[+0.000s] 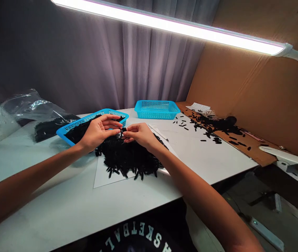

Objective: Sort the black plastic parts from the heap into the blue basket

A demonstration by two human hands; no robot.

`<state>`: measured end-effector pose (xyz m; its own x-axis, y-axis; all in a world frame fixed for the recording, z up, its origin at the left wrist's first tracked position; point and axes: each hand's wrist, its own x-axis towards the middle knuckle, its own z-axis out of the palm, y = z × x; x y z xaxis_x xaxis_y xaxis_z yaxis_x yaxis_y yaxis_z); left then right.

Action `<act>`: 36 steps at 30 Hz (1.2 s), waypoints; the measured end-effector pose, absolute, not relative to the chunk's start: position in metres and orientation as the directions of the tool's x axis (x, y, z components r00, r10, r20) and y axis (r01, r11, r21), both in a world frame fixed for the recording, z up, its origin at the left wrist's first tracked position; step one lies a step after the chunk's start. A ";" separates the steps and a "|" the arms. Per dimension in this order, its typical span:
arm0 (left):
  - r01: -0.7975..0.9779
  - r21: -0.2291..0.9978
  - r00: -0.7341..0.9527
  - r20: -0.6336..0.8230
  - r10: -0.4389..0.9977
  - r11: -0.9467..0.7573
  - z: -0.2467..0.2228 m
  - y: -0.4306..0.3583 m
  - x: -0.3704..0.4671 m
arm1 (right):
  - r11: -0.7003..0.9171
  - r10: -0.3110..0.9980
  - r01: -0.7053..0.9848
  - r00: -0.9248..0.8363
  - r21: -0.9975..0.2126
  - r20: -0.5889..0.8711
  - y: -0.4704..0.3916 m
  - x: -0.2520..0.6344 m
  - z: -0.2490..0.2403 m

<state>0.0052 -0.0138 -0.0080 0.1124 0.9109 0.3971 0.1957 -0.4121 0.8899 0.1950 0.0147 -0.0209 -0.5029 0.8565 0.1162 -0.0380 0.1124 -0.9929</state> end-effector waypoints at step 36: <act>0.240 0.874 0.124 0.404 0.906 -0.422 -0.022 -0.010 0.005 | 0.159 0.847 -0.014 -0.511 -0.987 0.144 0.017 0.194 -0.026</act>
<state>0.0052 -0.0097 -0.0225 0.1240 0.9065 0.4037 0.2396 -0.4221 0.8743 0.1943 0.0170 -0.0258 -0.5112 0.8474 0.1437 -0.0140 0.1590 -0.9872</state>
